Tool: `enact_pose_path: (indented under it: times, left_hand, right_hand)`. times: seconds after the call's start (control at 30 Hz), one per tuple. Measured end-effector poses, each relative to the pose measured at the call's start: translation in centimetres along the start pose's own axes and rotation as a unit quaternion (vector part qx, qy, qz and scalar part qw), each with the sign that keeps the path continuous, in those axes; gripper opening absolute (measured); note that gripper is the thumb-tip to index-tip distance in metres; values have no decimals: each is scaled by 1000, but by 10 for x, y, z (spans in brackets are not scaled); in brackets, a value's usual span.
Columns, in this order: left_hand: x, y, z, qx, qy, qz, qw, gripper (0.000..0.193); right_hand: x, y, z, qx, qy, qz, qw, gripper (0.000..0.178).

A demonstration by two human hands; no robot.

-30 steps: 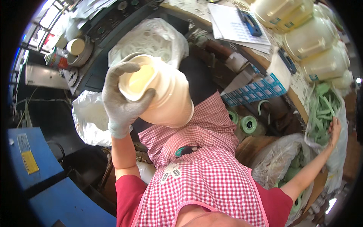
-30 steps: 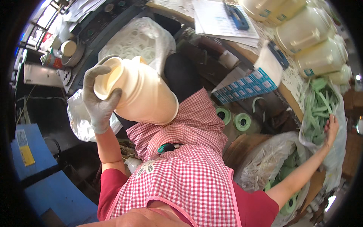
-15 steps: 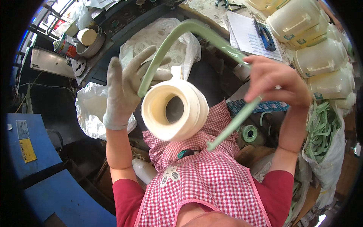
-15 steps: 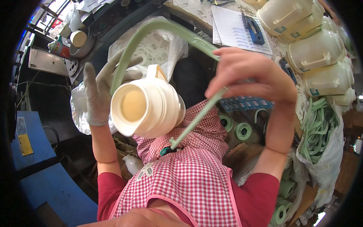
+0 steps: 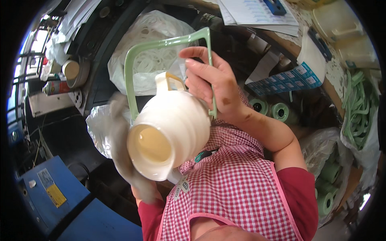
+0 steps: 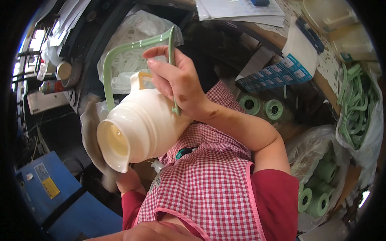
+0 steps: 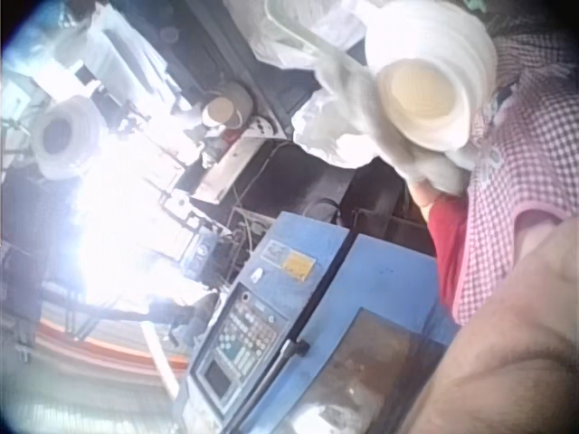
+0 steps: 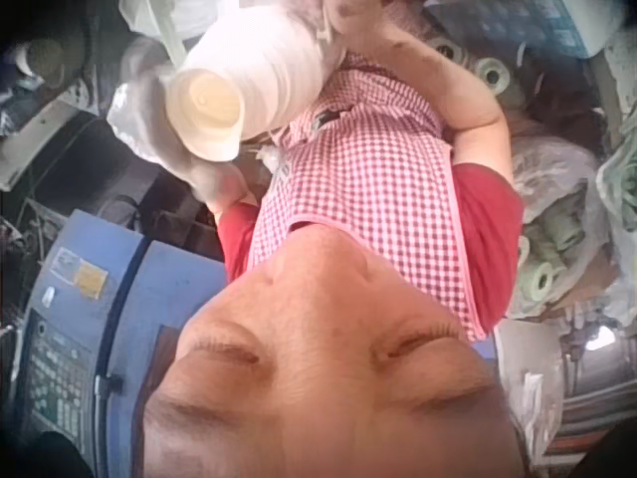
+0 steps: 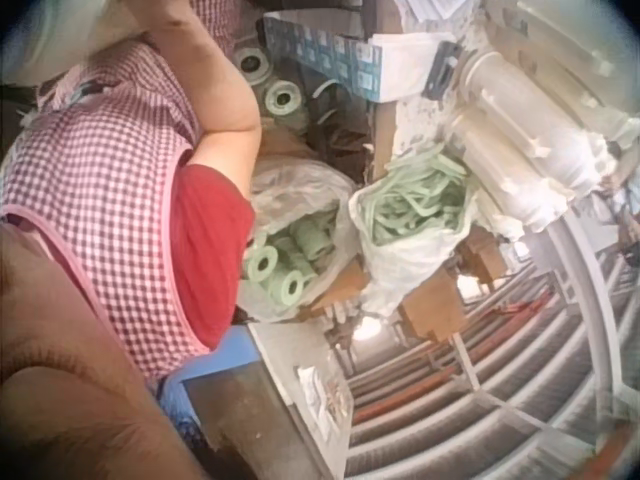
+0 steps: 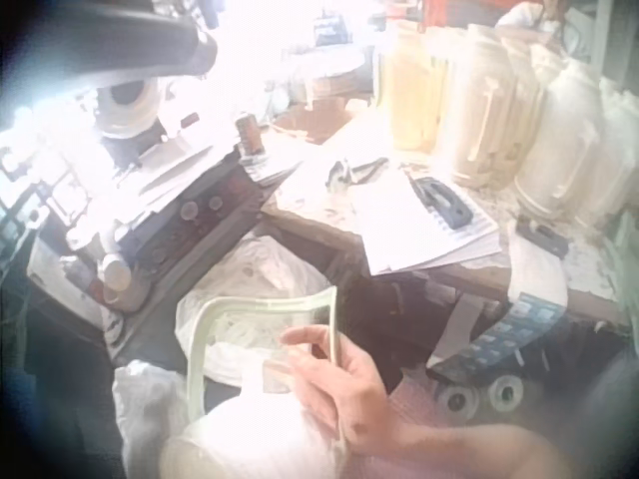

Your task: The person repeatedly assembles white plastic containers by inserting a handle, applying a label, and placing a lid on top. The person handles the containers one at a time and stacks the finished units on a nearby table.

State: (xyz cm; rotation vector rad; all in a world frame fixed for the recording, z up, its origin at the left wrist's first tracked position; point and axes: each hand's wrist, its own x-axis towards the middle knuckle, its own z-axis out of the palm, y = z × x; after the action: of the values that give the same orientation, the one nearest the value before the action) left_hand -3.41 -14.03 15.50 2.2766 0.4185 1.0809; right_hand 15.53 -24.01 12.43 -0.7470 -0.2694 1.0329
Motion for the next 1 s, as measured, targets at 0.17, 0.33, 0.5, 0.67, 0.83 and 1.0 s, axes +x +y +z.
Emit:
enact_pose_path:
  times: [0.17,0.33,0.5,0.67,0.83,1.0]
  left_hand:
    - [-6,4,-4,-24,-101,91,991,86]
    - [-11,4,-9,-33,-104,70,992,58]
    - [-17,13,-12,-30,-123,47,991,69]
    - [-25,5,-9,20,-85,75,993,102]
    - [-27,4,-9,-4,-96,56,994,103]
    - [-18,13,-12,8,-85,31,996,106]
  right_hand:
    - [-7,6,-7,43,50,33,997,26]
    - [-17,10,-12,54,56,13,997,28]
    - [-18,4,-10,35,95,30,994,29]
    - [-17,5,-10,41,94,49,993,28]
    - [-15,16,-4,4,80,58,995,27]
    - [-12,17,0,-200,-56,-85,974,28]
